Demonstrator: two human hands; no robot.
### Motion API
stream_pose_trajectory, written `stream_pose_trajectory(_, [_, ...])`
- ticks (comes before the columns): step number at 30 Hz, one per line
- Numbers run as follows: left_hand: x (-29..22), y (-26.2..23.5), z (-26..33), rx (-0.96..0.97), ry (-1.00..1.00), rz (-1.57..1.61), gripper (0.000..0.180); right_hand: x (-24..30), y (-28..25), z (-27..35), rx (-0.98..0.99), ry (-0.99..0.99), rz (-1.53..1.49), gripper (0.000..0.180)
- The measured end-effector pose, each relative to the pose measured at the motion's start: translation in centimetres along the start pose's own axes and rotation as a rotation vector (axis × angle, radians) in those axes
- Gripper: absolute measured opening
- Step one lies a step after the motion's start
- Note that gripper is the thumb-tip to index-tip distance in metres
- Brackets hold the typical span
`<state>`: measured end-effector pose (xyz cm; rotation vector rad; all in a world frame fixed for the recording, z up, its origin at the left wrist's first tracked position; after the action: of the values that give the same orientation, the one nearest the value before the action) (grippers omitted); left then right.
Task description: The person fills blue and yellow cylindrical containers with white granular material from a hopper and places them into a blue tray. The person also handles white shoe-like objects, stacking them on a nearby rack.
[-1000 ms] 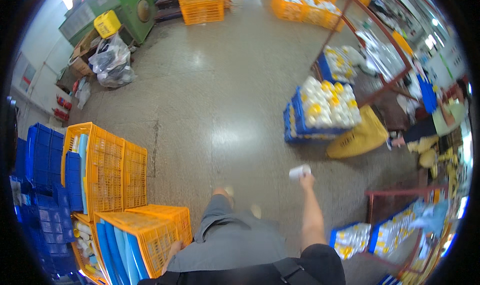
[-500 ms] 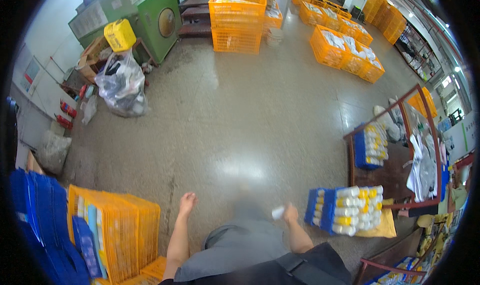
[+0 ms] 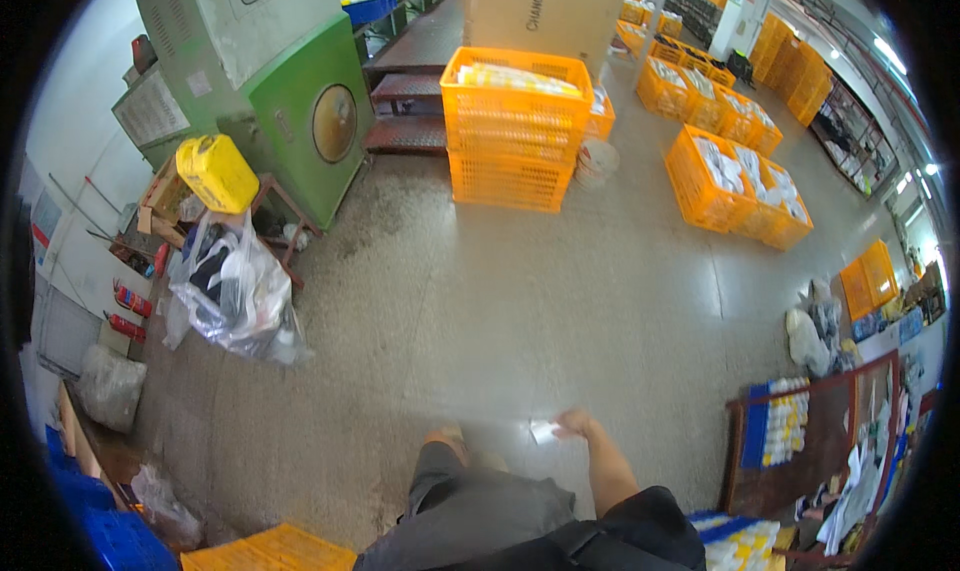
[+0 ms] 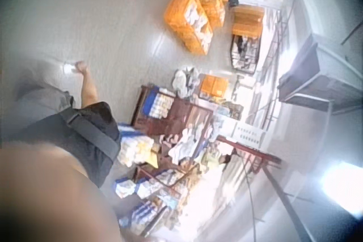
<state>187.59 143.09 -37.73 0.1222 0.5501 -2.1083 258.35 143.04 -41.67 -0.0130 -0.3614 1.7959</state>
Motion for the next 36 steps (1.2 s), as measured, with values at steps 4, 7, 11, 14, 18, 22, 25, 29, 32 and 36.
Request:
stream_pose_trajectory(4, [-17.9, -4.6, -7.7, -0.036, 0.018, 0.035, 0.039, 32.1, -9.9, 0.8, 0.178, -0.298, -0.052, 0.028])
stream_pose_trajectory(7, [-33.5, -8.4, -15.5, -0.035, 0.090, 0.032, 0.038, 50.1, -12.9, 4.4, 0.493, -0.321, -0.241, 0.025])
stream_pose_trajectory(11, [-55.6, -14.4, -28.6, -0.017, 0.196, -0.106, 0.037, 66.0, -15.1, 8.1, 0.596, -0.375, 0.086, 0.021])
stream_pose_trajectory(14, [-79.4, -19.2, -36.4, -0.143, 0.455, -0.137, 0.036, 75.5, -18.7, 7.9, 0.753, -0.442, 0.146, 0.024])
stream_pose_trajectory(18, [-115.9, -22.7, -37.1, -0.102, 0.963, 0.216, 0.022, 89.7, -29.9, 2.6, 0.755, -0.559, -0.034, 0.031])
stream_pose_trajectory(22, [-135.1, -25.7, -44.0, -0.020, 1.239, 0.383, 0.024, 105.6, -46.3, -4.1, 0.358, -0.648, -0.336, 0.028])
stream_pose_trajectory(25, [-135.5, -29.3, -52.4, -0.078, 0.696, -0.112, 0.026, 116.1, -57.8, -6.5, 0.279, -0.701, -0.591, 0.027])
stream_pose_trajectory(29, [-136.1, -32.0, -53.3, -0.016, 0.339, -0.201, 0.029, 125.9, -70.7, -9.6, -0.014, -0.540, -0.611, 0.031])
stream_pose_trajectory(32, [-143.0, -32.0, -54.1, -0.042, 0.248, -0.177, 0.031, 132.2, -77.6, -12.3, -0.351, -0.309, -0.253, 0.033])
stream_pose_trajectory(36, [-158.0, -33.4, -58.7, -0.059, 0.236, -0.212, 0.034, 143.7, -82.5, -15.7, -0.031, -0.286, -0.555, 0.037])
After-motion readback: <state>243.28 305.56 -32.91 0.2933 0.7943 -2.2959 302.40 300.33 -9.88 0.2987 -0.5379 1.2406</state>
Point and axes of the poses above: each hand's wrist, its own z-axis away from the middle knuckle, its own y-axis out of the palm, x = y × z, the point moved 6 cm from there along -z, towards the middle knuckle, and after that the axes turned 15 degrees about y, right-handed, at the moved point
